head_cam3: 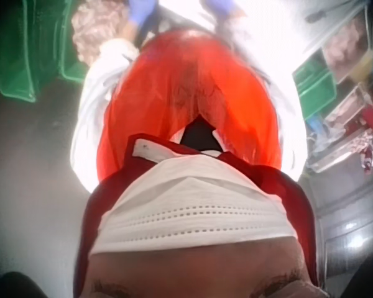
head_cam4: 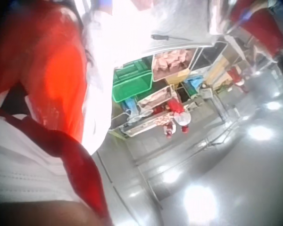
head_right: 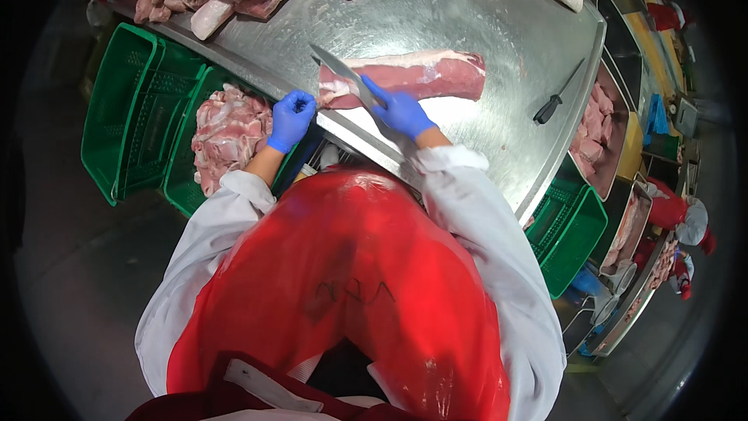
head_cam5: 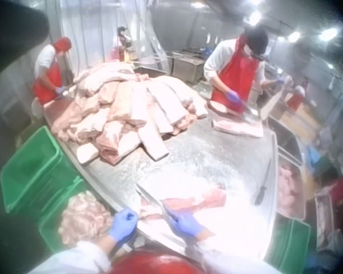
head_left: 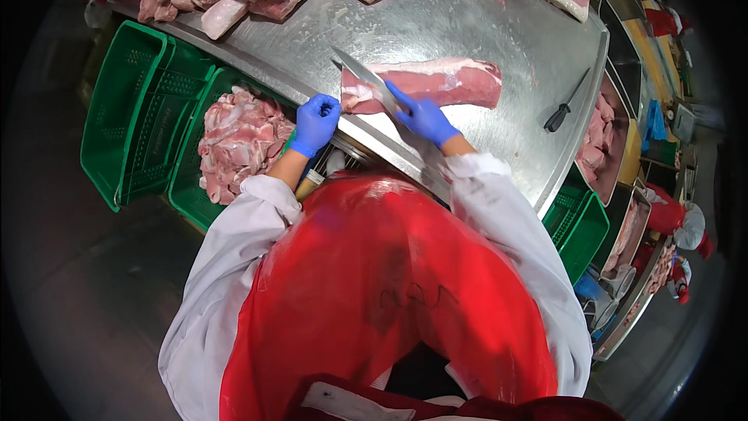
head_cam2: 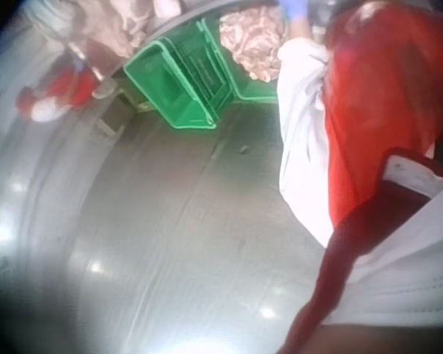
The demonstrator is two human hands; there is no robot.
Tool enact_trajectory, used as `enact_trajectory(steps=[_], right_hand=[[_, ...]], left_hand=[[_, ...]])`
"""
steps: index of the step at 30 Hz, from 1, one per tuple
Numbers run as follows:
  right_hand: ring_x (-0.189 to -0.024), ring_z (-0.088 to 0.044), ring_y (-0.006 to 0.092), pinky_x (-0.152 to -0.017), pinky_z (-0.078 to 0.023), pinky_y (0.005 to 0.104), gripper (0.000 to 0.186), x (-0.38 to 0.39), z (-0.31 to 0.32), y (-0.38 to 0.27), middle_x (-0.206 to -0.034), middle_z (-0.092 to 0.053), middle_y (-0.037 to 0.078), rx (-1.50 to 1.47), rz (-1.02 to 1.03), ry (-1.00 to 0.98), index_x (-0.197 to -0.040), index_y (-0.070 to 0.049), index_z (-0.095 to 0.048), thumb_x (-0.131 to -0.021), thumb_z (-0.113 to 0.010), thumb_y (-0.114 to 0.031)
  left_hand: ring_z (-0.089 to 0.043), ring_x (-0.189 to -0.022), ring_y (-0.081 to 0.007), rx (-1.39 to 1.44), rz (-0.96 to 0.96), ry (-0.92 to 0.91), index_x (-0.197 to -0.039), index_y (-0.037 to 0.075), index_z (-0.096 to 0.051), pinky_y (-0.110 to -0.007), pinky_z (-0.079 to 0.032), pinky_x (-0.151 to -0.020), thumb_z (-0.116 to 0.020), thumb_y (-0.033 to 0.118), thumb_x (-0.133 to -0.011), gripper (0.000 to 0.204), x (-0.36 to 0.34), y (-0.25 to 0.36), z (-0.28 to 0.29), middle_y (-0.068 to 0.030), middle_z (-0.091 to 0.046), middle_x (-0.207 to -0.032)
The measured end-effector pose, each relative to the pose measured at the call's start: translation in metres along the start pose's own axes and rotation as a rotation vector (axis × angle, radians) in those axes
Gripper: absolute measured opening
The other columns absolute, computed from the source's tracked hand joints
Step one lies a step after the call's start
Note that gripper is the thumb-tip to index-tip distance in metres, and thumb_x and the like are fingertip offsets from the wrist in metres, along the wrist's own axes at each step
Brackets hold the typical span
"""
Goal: The person cuts large pieces of raw pork on a stainless steel table using a knife. They trim fat and separate lean meat, placing trimmed pieces into green crates. The person handles multiple cuts sequentially, adjusting pieces as needed.
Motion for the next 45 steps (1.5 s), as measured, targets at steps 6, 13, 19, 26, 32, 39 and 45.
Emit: enact_trajectory(steps=[6,13,19,26,32,39,45], right_hand=[[-0.083,-0.068,0.0381,-0.081,-0.053,0.0443,0.068,0.099,0.009,0.043,-0.094,-0.069,0.018,-0.097,0.034,-0.254,-0.154,-0.035,-0.028,-0.093,-0.057,-0.028],[-0.088,-0.069,0.0341,-0.083,-0.052,0.0393,0.066,0.033,0.026,-0.01,-0.093,-0.07,0.018,-0.374,-0.062,-0.102,-0.155,-0.029,-0.028,-0.095,-0.057,-0.03],[-0.094,-0.068,0.0346,-0.09,-0.05,0.0429,0.067,0.027,0.001,-0.023,-0.111,-0.068,0.021,-0.215,0.014,-0.256,-0.154,-0.034,-0.029,-0.093,-0.057,-0.029],[-0.094,-0.064,0.0237,-0.09,-0.05,0.0358,0.076,0.009,-0.014,-0.047,-0.112,-0.067,0.014,-0.67,0.025,-0.316,-0.156,-0.03,-0.025,-0.091,-0.061,-0.024],[-0.088,-0.067,0.0249,-0.084,-0.051,0.0366,0.072,-0.003,-0.045,-0.062,-0.113,-0.069,0.017,-0.608,0.362,-0.219,-0.156,-0.032,-0.027,-0.092,-0.061,-0.026],[-0.055,-0.057,0.0105,-0.048,-0.047,0.0252,0.074,0.089,0.086,0.155,-0.075,-0.062,0.004,-1.014,-0.402,0.367,-0.155,-0.027,-0.029,-0.092,-0.064,-0.014],[-0.053,-0.057,0.0105,-0.049,-0.049,0.029,0.081,0.123,0.103,0.184,-0.067,-0.061,0.005,-0.81,-0.617,0.769,-0.156,-0.029,-0.024,-0.09,-0.063,-0.005]], left_hand=[[-0.054,-0.071,-0.0046,0.12,0.115,0.08,-0.093,0.002,-0.064,-0.021,-0.045,-0.065,-0.068,0.004,-0.089,0.006,0.021,-0.029,0.038,0.0015,-0.061,-0.08],[-0.05,-0.069,-0.0029,0.096,0.062,0.038,-0.089,0.003,-0.066,-0.02,-0.044,-0.063,-0.068,0.002,-0.088,0.002,0.036,0.015,0.053,0.004,-0.06,-0.08],[-0.056,-0.072,-0.0056,0.153,0.047,-0.001,-0.093,0.002,-0.065,-0.022,-0.047,-0.066,-0.068,0.0,-0.087,0.007,0.02,0.031,0.048,0.0011,-0.064,-0.084],[-0.062,-0.075,-0.0092,0.299,0.007,0.042,-0.093,0.001,-0.065,-0.024,-0.05,-0.068,-0.068,-0.003,-0.087,0.008,0.015,0.107,0.041,-0.0029,-0.066,-0.084],[-0.062,-0.083,-0.0148,0.124,-0.023,0.363,-0.1,-0.001,-0.064,-0.026,-0.052,-0.077,-0.065,-0.001,-0.089,0.011,0.014,0.137,0.163,-0.0093,-0.066,-0.097],[-0.067,-0.085,-0.0311,-1.141,0.397,-0.114,-0.108,0.0,-0.062,-0.039,-0.053,-0.075,-0.071,0.021,-0.085,0.033,0.031,0.012,0.299,-0.0203,-0.07,-0.1],[-0.066,-0.07,-0.0301,-0.775,0.037,-0.342,-0.123,0.002,-0.061,-0.041,-0.054,-0.068,-0.076,0.037,-0.08,0.057,-0.092,0.05,0.032,-0.018,-0.067,-0.078]])
Point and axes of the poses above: each hand's wrist, its own x-axis away from the middle knuckle, its own z-axis out of the back of the hand, y = z × x, the point moved 3 cm from there along -x, towards the middle knuckle
